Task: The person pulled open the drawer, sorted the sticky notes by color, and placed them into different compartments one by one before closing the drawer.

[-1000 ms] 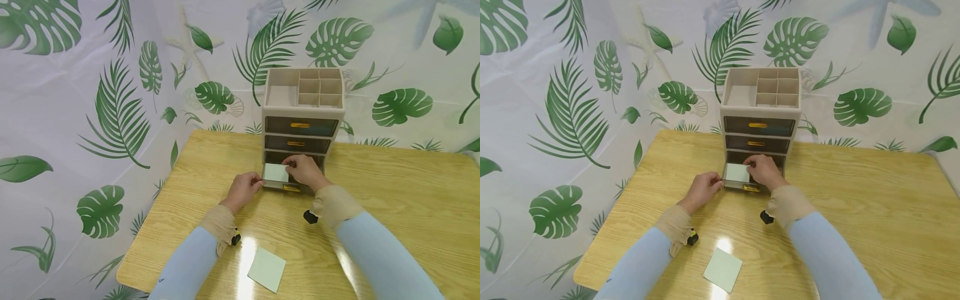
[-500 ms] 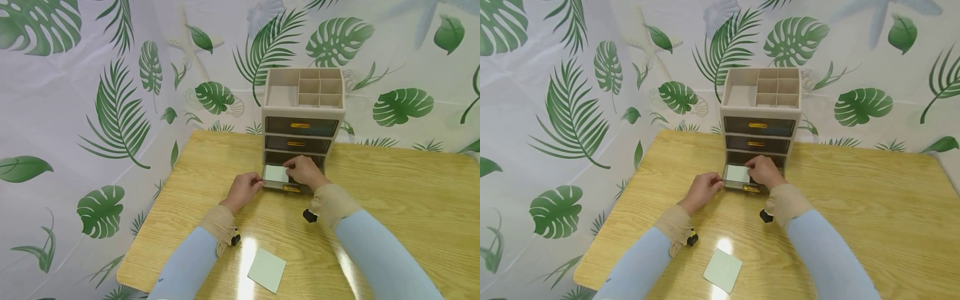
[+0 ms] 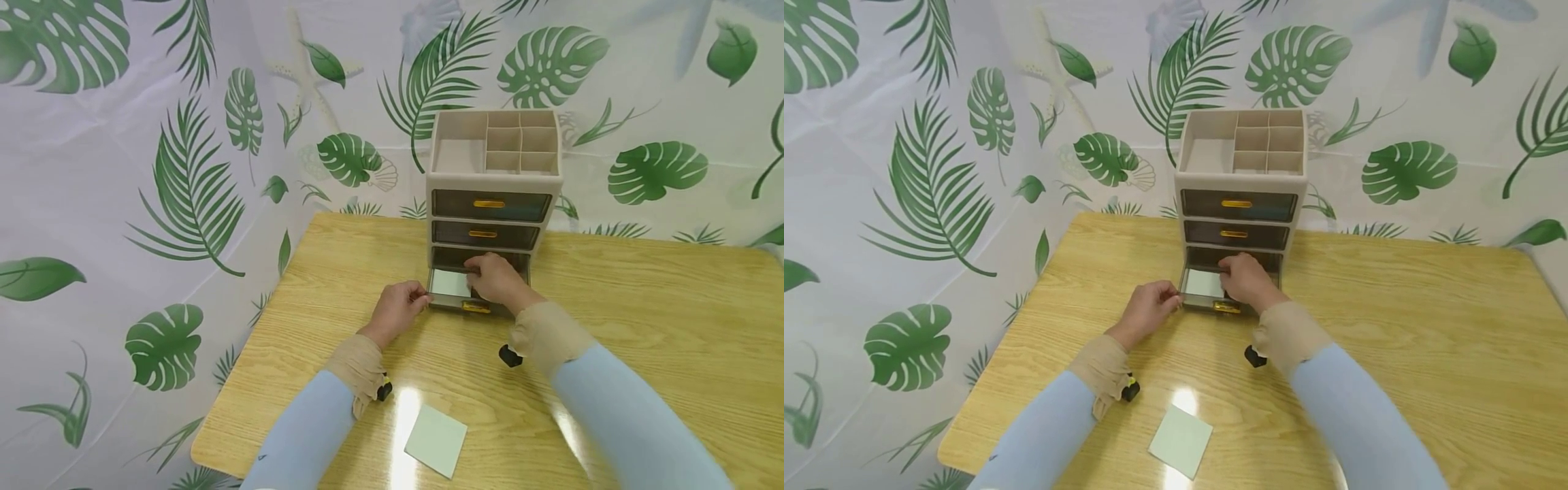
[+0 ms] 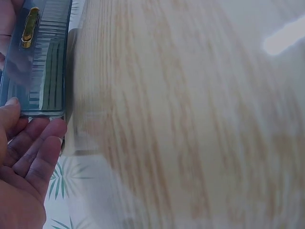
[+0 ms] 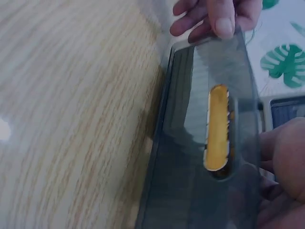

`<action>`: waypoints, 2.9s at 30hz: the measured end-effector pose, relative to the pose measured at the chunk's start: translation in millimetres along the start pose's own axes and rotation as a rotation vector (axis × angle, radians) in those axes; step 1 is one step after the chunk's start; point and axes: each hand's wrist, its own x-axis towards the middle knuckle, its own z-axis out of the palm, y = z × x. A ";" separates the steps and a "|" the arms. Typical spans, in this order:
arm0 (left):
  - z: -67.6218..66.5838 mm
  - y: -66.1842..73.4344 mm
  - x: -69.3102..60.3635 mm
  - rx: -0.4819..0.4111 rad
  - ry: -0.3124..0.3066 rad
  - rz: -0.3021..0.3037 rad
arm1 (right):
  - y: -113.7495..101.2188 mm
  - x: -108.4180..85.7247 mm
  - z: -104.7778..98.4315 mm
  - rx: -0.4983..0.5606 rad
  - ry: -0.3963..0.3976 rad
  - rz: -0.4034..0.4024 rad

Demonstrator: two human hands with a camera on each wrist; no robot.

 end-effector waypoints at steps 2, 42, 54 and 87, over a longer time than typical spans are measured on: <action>1.4 -0.7 0.4 0.001 -0.001 -0.002 | -5.3 -8.5 -1.6 -0.008 0.065 -0.032; 1.8 0.3 1.9 0.036 0.003 0.012 | -60.0 -134.4 67.2 -0.232 -0.196 -0.301; 3.1 -0.6 2.0 0.038 0.016 0.017 | -59.3 -134.3 88.3 -0.302 -0.173 -0.412; 2.9 -0.7 1.4 0.005 -0.003 -0.020 | -70.7 -135.1 94.0 -0.218 -0.342 -0.427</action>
